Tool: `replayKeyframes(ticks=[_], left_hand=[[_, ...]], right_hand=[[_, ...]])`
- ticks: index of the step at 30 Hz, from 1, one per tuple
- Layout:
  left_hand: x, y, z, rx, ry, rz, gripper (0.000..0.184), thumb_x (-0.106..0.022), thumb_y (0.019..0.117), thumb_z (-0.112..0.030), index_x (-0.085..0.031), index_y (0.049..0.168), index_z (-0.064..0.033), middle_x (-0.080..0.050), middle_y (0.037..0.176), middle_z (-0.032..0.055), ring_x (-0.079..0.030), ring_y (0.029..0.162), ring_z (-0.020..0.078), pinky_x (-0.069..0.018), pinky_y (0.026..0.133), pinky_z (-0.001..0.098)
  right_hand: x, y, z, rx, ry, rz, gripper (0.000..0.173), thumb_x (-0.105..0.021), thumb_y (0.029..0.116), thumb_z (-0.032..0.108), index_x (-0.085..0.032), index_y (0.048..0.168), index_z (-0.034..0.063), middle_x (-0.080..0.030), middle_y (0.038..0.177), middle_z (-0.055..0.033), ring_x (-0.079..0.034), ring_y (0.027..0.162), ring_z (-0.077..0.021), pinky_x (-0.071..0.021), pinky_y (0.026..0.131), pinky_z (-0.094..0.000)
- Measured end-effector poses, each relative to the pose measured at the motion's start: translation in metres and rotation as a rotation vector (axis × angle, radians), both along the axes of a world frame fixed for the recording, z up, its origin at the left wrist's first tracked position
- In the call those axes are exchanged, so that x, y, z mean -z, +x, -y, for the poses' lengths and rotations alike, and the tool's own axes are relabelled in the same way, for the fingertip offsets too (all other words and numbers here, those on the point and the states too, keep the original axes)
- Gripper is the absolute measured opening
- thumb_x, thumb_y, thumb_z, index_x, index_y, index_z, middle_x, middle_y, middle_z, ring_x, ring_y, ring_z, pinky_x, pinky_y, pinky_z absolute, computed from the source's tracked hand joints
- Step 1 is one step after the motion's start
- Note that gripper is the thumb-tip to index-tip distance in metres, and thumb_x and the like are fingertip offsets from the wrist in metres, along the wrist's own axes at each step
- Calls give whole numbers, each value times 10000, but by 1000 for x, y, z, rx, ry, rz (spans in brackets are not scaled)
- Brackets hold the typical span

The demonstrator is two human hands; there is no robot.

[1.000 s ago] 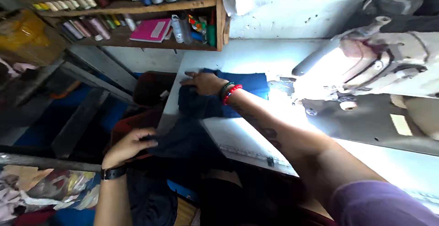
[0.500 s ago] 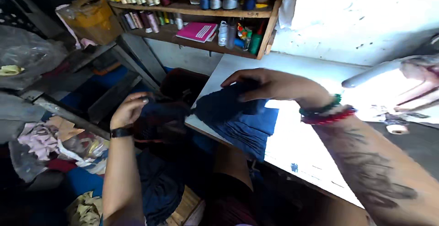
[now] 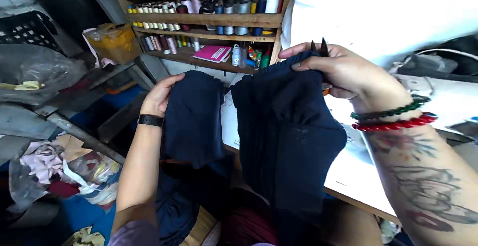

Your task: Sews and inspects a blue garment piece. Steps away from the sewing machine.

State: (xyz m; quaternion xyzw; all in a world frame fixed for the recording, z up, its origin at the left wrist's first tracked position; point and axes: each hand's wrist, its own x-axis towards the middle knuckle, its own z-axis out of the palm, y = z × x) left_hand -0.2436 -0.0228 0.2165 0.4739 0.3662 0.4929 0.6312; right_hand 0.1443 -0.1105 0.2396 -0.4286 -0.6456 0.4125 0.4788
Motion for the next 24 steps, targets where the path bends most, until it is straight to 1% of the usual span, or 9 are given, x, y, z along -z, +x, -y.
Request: replayKeyframes(ticks=[5, 8, 11, 12, 14, 17, 19, 21, 24], left_hand=[[-1, 15, 10, 225, 17, -22, 314, -417, 1069, -218, -712, 982, -151, -752, 860, 16, -722, 761, 69, -615, 656, 251], [8, 34, 6, 425, 174, -90, 292, -473, 1019, -179, -761, 972, -168, -765, 870, -8, -723, 766, 47, -621, 678, 249], [28, 91, -7, 476, 266, -398, 216, -515, 1009, -161, -726, 1034, -119, -738, 915, -43, -685, 825, 21, -591, 766, 254], [45, 118, -17, 507, 315, -524, 200, -532, 1026, -161, -709, 1057, -72, -722, 930, -25, -668, 842, 31, -576, 798, 274], [94, 174, -38, 517, 501, -819, 227, -569, 1047, -206, -692, 1017, -17, -668, 883, 53, -618, 811, 116, -525, 773, 355], [154, 232, -24, 274, 944, -1092, 217, -627, 985, -171, -725, 1132, -45, -647, 1150, 209, -611, 1105, 382, -482, 897, 602], [165, 250, 10, 217, 1165, -958, 213, -626, 959, -185, -727, 1117, -84, -639, 1154, 168, -582, 1129, 353, -451, 932, 556], [176, 256, 37, 407, 1313, -808, 235, -630, 972, -293, -763, 1093, -143, -691, 1118, 70, -603, 1124, 250, -447, 1004, 499], [202, 251, 47, 579, 1370, -930, 306, -576, 1009, -446, -756, 1128, -230, -669, 1253, 11, -558, 1250, 213, -365, 1092, 519]], right_hand=[[2, 12, 66, 106, 63, 79, 262, -593, 961, 130, -718, 1173, 219, -707, 831, 30, -583, 530, -18, -465, 416, -170], [19, 41, 120, 146, 237, 151, 296, -714, 876, 229, -729, 1171, 241, -716, 877, 71, -650, 674, -1, -558, 557, -163], [36, 82, 149, 265, 221, 350, 267, -687, 918, 237, -695, 1181, 277, -711, 928, 121, -652, 757, 20, -559, 639, -146], [46, 95, 149, 326, 190, 454, 237, -679, 924, 207, -696, 1155, 258, -715, 952, 117, -652, 775, 12, -566, 666, -178], [75, 113, 139, 434, 85, 652, 201, -658, 959, 72, -712, 1142, 138, -727, 1025, -13, -679, 862, -142, -577, 779, -407], [157, 128, 118, 650, -68, 873, 176, -620, 1007, 102, -713, 1155, 127, -730, 950, -147, -708, 824, -373, -542, 700, -656], [197, 130, 115, 756, -157, 935, 204, -595, 1011, 134, -697, 1188, 145, -715, 885, -189, -697, 780, -441, -515, 625, -681], [221, 132, 118, 798, -160, 892, 228, -581, 1021, 137, -691, 1221, 138, -717, 925, -193, -699, 816, -434, -526, 662, -671], [240, 133, 119, 861, -89, 878, 245, -590, 993, 123, -690, 1217, 130, -716, 961, -178, -699, 832, -417, -526, 657, -647]])
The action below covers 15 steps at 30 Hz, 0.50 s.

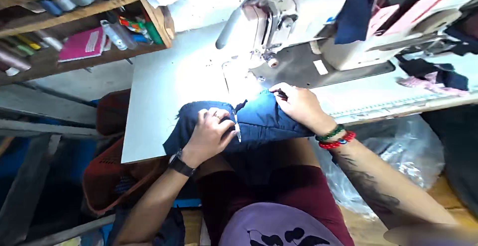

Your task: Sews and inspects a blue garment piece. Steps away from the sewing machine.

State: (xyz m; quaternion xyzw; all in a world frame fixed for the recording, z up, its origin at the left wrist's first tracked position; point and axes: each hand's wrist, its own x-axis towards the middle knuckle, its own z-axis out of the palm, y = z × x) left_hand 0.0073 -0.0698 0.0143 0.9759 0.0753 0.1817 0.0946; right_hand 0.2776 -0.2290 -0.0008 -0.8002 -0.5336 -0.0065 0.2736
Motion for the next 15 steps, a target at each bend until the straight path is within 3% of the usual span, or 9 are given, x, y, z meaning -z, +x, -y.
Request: replayKeyframes(ticks=[3, 8, 11, 15], left_hand=[[13, -8, -13, -79, -91, -70, 431, -543, 1003, -534, -696, 1323, -290, -603, 1396, 16, -483, 1343, 245, -319, 1127, 568], [8, -7, -14, -134, -84, -209, 496, -451, 1003, -614, -544, 1464, -454, -443, 1583, 9, -365, 1445, 273, -229, 1116, 635], [-4, 0, -18, -149, -62, -297, 581, -466, 956, -681, -523, 1484, -445, -452, 1561, 31, -393, 1396, 305, -286, 1047, 636], [-18, 11, -29, -164, -85, -402, 833, -554, 818, -812, -458, 1540, -408, -484, 1504, 73, -422, 1325, 340, -340, 962, 621]], right_hand=[[3, -3, -3, 21, -1, 49, 252, -604, 976, 113, -688, 1213, 128, -713, 983, -183, -698, 831, -424, -518, 633, -639], [2, -4, -1, 16, -12, 60, 269, -602, 960, 86, -690, 1211, 121, -711, 992, -179, -695, 819, -414, -512, 615, -626], [2, -6, -1, 11, -6, 70, 261, -594, 963, 87, -687, 1205, 117, -708, 980, -179, -694, 819, -414, -509, 613, -621], [1, -7, -1, 16, -3, 65, 251, -588, 969, 91, -685, 1200, 111, -705, 971, -185, -689, 814, -425, -500, 606, -624]])
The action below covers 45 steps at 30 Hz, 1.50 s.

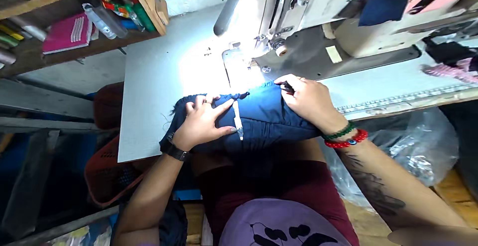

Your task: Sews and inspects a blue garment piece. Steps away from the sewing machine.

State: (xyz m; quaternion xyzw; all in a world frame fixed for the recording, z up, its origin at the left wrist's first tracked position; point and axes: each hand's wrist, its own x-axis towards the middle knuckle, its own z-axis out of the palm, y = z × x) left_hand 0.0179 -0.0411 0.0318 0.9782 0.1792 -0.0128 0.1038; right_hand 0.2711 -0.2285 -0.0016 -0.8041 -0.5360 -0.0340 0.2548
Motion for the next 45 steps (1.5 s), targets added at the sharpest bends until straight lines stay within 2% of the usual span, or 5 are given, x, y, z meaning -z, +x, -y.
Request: replayKeyframes(ticks=[8, 24, 31, 37, 45], left_hand=[[-8, 17, -19, -106, -127, 23, 710, -555, 959, -640, -568, 1437, -116, -588, 1352, 176, -495, 1318, 390, -416, 967, 666], [5, 14, -23, -174, -165, 142, 694, -724, 886, -542, -577, 1398, -96, -546, 1353, 194, -530, 1255, 375, -435, 952, 637], [4, -1, -37, -196, -198, 391, 337, -650, 986, -175, -639, 1303, -60, -537, 1277, 167, -617, 952, 215, -552, 783, 357], [-6, -39, -56, -529, 2, 174, 649, -700, 913, -558, -620, 1303, -45, -472, 1433, 263, -461, 1282, 500, -403, 916, 710], [-31, -59, -34, -442, -335, 371, 266, -675, 993, -201, -548, 1103, 7, -633, 937, 180, -619, 778, 277, -521, 690, 465]], right_hand=[[1, 0, 0, -4, 16, 0, 250, -576, 974, 105, -680, 1201, 107, -702, 974, -188, -688, 818, -424, -497, 605, -622], [2, -1, 2, 9, 15, 11, 260, -573, 965, 106, -682, 1201, 105, -693, 941, -184, -676, 787, -412, -481, 586, -603], [2, -3, 5, -9, 30, 0, 253, -581, 959, 107, -681, 1192, 96, -692, 925, -185, -673, 772, -407, -478, 578, -596], [5, -1, 9, -19, 57, -24, 204, -592, 997, 167, -686, 1166, 100, -675, 997, -193, -669, 833, -403, -500, 630, -594], [-29, 2, 31, -135, 151, -413, 136, -552, 1031, 85, -684, 1062, 71, -656, 884, -120, -589, 722, -210, -486, 641, -413]])
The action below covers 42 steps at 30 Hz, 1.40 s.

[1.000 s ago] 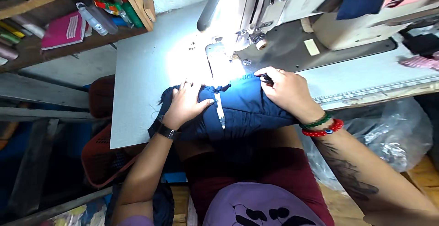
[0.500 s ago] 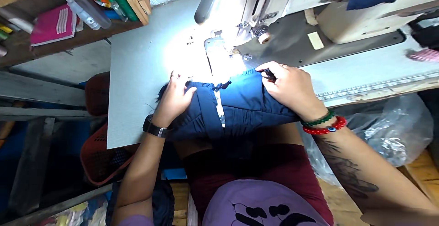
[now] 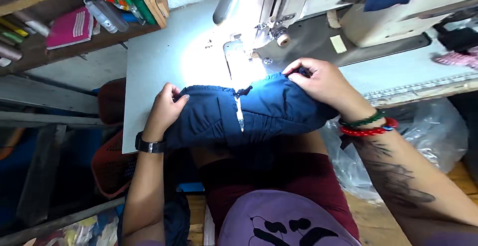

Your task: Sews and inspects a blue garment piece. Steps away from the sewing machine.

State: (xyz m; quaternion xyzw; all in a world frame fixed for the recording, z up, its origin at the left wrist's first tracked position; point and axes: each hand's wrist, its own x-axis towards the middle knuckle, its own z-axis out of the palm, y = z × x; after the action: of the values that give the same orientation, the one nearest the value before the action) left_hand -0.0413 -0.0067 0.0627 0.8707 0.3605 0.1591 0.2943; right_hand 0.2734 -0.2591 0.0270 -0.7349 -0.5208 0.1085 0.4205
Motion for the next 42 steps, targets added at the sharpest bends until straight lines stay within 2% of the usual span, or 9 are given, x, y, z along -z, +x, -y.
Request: replayKeyframes(ticks=[4, 7, 12, 17, 22, 25, 29, 34, 42], left_hand=[[-39, -11, 38, 138, -120, 286, 175, -627, 1011, -105, -502, 1129, -140, -596, 755, 12, -525, 544, 68, -447, 493, 206], [-69, -3, 67, 268, -62, 342, 224, -561, 1025, -46, -578, 1229, -137, -650, 853, -5, -586, 631, 34, -498, 559, 166], [-97, 9, 104, 413, -79, 340, 415, -544, 1056, -208, -476, 1439, -64, -688, 999, 10, -665, 807, 47, -569, 688, 194], [-101, -5, 115, 435, -31, 306, 658, -732, 904, -78, -413, 1479, -71, -676, 1161, 31, -682, 966, 56, -597, 803, 210], [-111, -49, 113, 469, -75, 413, 655, -617, 891, 22, -362, 1494, 47, -669, 1031, 53, -658, 887, 57, -579, 781, 212], [-114, -95, 119, 540, -234, 554, 672, -593, 862, 80, -317, 1475, 107, -619, 986, 36, -634, 861, 58, -582, 747, 208], [-105, -181, 127, 267, -92, 429, 543, -650, 913, -29, -475, 1419, 61, -665, 1115, 27, -635, 986, 54, -564, 832, 214], [-83, -286, 163, -382, 342, 9, 221, -596, 977, -75, -700, 1168, -34, -669, 1134, 80, -628, 1042, 93, -523, 930, 279], [9, -350, 272, -768, 326, -125, 289, -568, 884, 15, -705, 1138, 28, -660, 1170, 191, -634, 1119, 253, -525, 973, 434]], right_hand=[[-42, -9, 16, -167, 13, -512, 184, -546, 1041, 130, -727, 1074, 142, -584, 661, 16, -376, 407, -8, -311, 362, -144], [-87, -40, 12, -473, -5, -685, 335, -525, 973, 58, -735, 1212, 164, -720, 830, 20, -408, 403, 8, -342, 343, -135], [-124, -104, -20, -557, 89, -299, 188, -620, 989, 44, -719, 1143, 89, -751, 896, 24, -699, 682, -35, -605, 570, -184], [-128, -128, -39, -577, 272, -52, 113, -744, 932, 143, -735, 1031, 88, -651, 707, 40, -546, 534, -11, -456, 459, -162], [-147, -118, -53, -725, 160, 380, 628, -713, 835, 617, -665, 1287, 185, -565, 1334, -77, -597, 1046, -161, -525, 823, -381], [-143, -124, -77, -994, 43, 321, 342, -698, 878, 536, -695, 1059, 246, -687, 897, 120, -624, 753, 50, -524, 619, -166], [-151, -183, -112, -1136, -32, 388, 255, -631, 927, 498, -677, 879, 252, -569, 648, 140, -516, 546, 28, -418, 457, -237], [-120, -318, -148, -1100, 31, 493, 216, -608, 984, 190, -717, 1155, 116, -709, 1054, -154, -680, 1009, -379, -523, 783, -622], [4, -443, -138, -1404, 278, 317, 242, -629, 929, 6, -756, 1082, 145, -716, 1017, -109, -706, 887, -310, -569, 744, -528]])
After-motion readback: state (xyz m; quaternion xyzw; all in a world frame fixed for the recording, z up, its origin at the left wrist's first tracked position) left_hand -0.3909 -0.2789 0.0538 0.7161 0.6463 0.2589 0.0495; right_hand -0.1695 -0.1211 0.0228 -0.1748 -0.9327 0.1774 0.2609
